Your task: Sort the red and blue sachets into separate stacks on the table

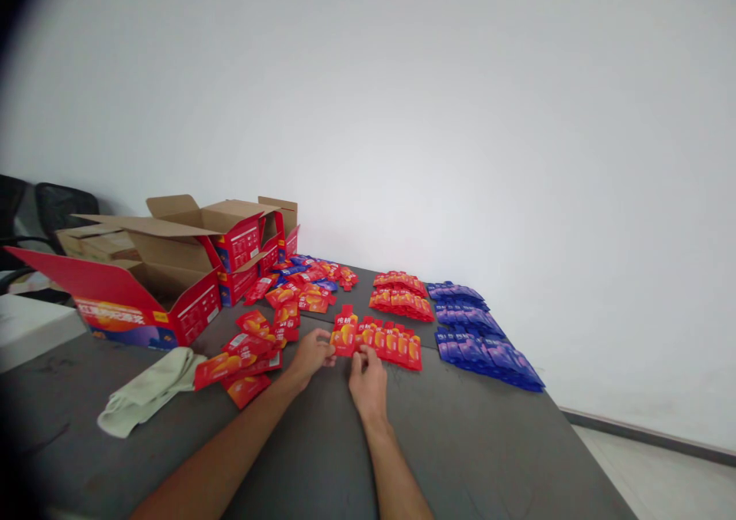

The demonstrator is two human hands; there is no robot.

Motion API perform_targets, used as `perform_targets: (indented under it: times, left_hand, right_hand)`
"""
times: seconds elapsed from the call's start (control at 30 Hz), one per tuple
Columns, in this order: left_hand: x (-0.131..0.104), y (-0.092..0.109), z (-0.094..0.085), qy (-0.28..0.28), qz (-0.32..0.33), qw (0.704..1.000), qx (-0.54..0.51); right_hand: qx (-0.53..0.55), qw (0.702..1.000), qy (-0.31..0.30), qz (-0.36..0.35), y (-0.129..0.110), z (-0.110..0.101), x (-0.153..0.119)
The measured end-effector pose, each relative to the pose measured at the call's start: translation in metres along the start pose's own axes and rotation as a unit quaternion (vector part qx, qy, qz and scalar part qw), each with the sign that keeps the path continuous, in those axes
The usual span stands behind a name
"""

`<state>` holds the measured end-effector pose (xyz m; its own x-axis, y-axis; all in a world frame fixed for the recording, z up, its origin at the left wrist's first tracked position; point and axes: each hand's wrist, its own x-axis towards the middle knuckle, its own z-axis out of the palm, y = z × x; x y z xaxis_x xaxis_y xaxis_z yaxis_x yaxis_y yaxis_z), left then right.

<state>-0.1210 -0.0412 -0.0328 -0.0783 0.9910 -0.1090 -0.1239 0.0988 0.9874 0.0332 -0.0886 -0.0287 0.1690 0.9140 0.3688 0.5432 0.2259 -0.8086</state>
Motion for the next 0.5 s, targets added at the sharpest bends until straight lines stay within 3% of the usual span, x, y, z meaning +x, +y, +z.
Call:
perform_targets:
  times: [0.17,0.3,0.5]
  left_hand:
    - [0.028,0.005,0.009,0.014,0.0,0.988,0.151]
    - [0.04,0.003,0.018,-0.009,0.005,0.97,0.242]
    - [0.037,0.002,0.024,-0.028,0.073,0.933,0.351]
  right_hand:
    - [-0.223,0.971,0.028,-0.077,0.015,-0.006,0.007]
    - [-0.32,0.946,-0.012,-0.043,0.022,-0.002,0.003]
    - [-0.355,0.932,-0.08,0.003,0.021,0.002,-0.002]
